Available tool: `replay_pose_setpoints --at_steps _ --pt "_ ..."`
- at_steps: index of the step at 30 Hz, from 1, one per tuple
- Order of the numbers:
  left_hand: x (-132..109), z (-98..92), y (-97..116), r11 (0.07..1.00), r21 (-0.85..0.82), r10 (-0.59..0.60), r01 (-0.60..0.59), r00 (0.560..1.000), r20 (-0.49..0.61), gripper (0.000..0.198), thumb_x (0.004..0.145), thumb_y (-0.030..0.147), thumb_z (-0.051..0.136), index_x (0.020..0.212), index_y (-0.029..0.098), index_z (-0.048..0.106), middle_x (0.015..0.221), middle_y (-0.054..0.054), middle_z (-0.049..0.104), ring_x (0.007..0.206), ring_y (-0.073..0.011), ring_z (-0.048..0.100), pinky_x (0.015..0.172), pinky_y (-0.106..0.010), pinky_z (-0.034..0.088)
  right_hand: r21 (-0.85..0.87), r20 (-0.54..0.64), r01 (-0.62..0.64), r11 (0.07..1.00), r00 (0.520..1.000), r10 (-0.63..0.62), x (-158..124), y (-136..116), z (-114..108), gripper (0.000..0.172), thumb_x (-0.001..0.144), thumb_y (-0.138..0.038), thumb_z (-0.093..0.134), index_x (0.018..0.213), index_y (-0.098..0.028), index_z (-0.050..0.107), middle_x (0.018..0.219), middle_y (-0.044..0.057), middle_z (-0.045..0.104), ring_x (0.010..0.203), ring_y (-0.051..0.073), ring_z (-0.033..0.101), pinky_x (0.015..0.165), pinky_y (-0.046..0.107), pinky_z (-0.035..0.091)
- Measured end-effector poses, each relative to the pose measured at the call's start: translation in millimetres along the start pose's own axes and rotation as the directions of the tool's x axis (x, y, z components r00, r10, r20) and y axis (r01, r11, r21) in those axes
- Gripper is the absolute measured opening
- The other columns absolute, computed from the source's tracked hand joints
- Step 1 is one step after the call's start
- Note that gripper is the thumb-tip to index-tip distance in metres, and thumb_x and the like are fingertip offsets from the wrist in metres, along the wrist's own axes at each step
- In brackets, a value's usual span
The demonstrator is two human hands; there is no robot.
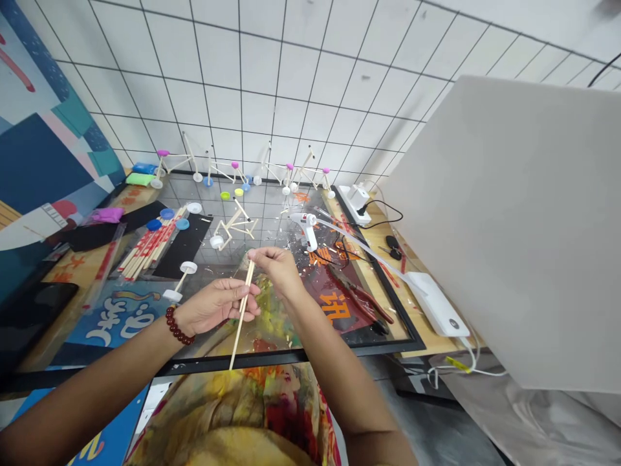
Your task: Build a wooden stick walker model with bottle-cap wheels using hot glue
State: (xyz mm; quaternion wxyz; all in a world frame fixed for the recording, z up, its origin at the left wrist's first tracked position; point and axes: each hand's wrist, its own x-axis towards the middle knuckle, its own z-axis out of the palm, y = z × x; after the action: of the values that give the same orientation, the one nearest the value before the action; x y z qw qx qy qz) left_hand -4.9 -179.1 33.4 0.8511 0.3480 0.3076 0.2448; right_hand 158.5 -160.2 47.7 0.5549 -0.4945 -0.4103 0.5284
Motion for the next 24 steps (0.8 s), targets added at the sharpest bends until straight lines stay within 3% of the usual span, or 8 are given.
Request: replay_pose_setpoints --at_steps 6,9,11,13,15,19,22,24 --pt "-3 6.8 -4 0.996 0.092 -0.007 0.013 0.998 -0.067 0.026 0.078 0.033 0.079 0.091 0.01 0.076 0.075 -0.01 0.073 0.073 -0.0207 0.072 0.072 -0.032 0.058 0.007 -0.262 0.198 0.98 0.947 -0.189 -8 -18 -21 0.032 0.06 -0.048 0.081 0.066 -0.019 0.068 0.057 -0.003 0.057 0.054 0.01 0.045 0.056 0.026 0.038" --pt "-15 15.9 -4 0.906 0.287 0.397 -0.31 0.858 -0.327 0.018 0.076 0.022 0.081 0.093 0.018 0.079 0.105 -0.01 0.075 0.101 -0.0207 0.069 0.092 -0.027 0.052 -0.312 -0.403 0.501 0.807 0.7 -0.59 -42 -44 -36 0.02 0.081 -0.04 0.071 0.074 -0.021 0.069 0.07 -0.001 0.063 0.068 0.015 0.057 0.068 0.031 0.046" --pt "-28 26.6 -5 0.816 0.373 0.567 -0.441 0.737 -0.368 0.018 0.077 0.021 0.079 0.095 0.021 0.08 0.118 -0.007 0.071 0.116 -0.0204 0.062 0.101 -0.022 0.046 -0.612 -0.26 0.594 0.522 0.472 -0.842 -74 -57 -43 0.01 0.088 -0.029 0.067 0.08 -0.023 0.071 0.072 0.001 0.065 0.07 0.017 0.06 0.069 0.034 0.048" --pt "-38 40.5 -8 0.91 0.246 0.398 -0.335 0.874 -0.279 0.014 0.08 0.028 0.077 0.091 0.019 0.08 0.104 -0.009 0.074 0.101 -0.0194 0.067 0.091 -0.023 0.052 -0.723 0.068 0.659 0.207 0.367 -0.928 -104 -60 -43 0.014 0.089 -0.019 0.064 0.095 -0.028 0.072 0.074 0.001 0.069 0.067 0.017 0.062 0.066 0.035 0.049" --pt "-43 54.8 -10 0.997 -0.04 0.068 -0.073 0.993 -0.096 0.021 0.084 0.034 0.073 0.092 0.015 0.078 0.094 -0.011 0.074 0.085 -0.0186 0.069 0.079 -0.026 0.056 -0.692 0.41 0.721 -0.034 0.354 -0.84 -125 -55 -40 0.026 0.088 -0.017 0.063 0.109 -0.031 0.071 0.077 0.0 0.072 0.069 0.017 0.065 0.066 0.035 0.051" --pt "-32 68.9 -13 0.919 -0.351 -0.169 0.182 0.983 0.068 0.019 0.085 0.028 0.071 0.094 0.011 0.076 0.09 -0.014 0.073 0.078 -0.0155 0.068 0.064 -0.02 0.053 -0.545 0.691 0.809 -0.223 0.282 -0.666 -134 -32 -33 0.034 0.09 -0.014 0.057 0.118 -0.031 0.069 0.085 0.0 0.076 0.077 0.017 0.07 0.069 0.033 0.055" --pt "-25 64.8 -12 0.903 -0.392 -0.192 0.177 0.981 0.0 0.014 0.082 0.023 0.073 0.09 0.012 0.074 0.077 -0.008 0.068 0.065 -0.0119 0.063 0.052 -0.017 0.047 -0.484 0.73 0.836 -0.259 0.223 -0.646 -128 -17 -37 0.034 0.089 -0.01 0.057 0.116 -0.027 0.07 0.085 0.0 0.076 0.078 0.015 0.07 0.067 0.03 0.054" --pt "-31 60.1 -12 0.919 -0.387 -0.117 0.082 0.991 -0.067 0.013 0.079 0.023 0.076 0.087 0.013 0.072 0.069 -0.002 0.061 0.057 -0.0092 0.057 0.049 -0.018 0.044 -0.485 0.686 0.857 -0.172 0.251 -0.683 -127 -8 -42 0.032 0.09 -0.017 0.062 0.119 -0.028 0.068 0.084 0.0 0.074 0.08 0.016 0.069 0.067 0.03 0.053"
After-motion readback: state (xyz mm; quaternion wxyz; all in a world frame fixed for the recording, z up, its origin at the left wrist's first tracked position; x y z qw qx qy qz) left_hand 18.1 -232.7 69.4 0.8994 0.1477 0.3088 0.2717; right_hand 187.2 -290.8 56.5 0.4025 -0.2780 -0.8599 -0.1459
